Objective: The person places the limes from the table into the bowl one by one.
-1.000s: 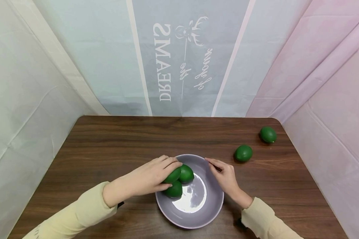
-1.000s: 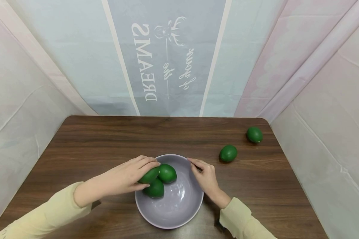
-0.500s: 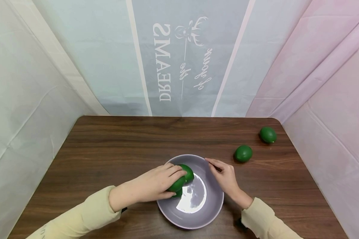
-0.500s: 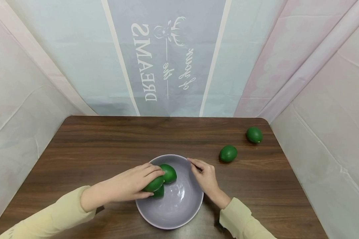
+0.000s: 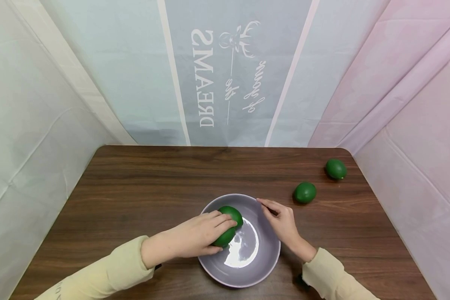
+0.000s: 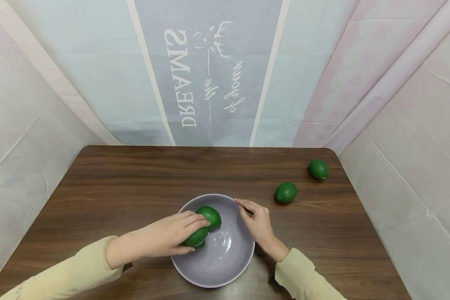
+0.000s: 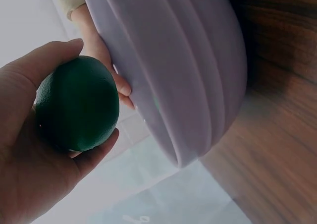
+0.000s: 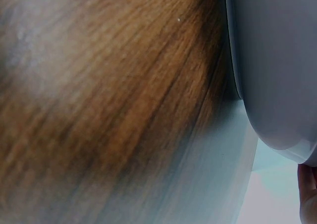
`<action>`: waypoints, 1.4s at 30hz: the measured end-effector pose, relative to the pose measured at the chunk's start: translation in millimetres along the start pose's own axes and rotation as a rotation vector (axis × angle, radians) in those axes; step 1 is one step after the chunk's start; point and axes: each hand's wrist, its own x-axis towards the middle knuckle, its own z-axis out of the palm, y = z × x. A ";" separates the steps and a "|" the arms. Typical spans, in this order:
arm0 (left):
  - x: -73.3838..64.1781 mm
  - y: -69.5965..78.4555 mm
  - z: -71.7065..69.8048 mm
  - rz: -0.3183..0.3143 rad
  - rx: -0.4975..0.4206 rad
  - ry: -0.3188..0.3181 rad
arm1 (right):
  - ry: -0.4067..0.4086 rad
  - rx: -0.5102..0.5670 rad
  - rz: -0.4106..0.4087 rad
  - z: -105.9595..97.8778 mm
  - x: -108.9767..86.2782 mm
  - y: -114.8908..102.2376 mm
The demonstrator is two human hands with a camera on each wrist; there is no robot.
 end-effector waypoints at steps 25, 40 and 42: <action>-0.4 13.3 20.7 0.036 -0.016 -0.052 | -0.002 0.004 -0.006 0.0 -0.3 0.7; -0.7 21.5 30.8 0.057 -0.012 -0.113 | -0.007 0.007 0.016 -0.8 0.4 -1.1; -0.7 22.1 31.8 0.060 -0.015 -0.122 | -0.007 0.005 0.021 -1.0 0.7 -1.6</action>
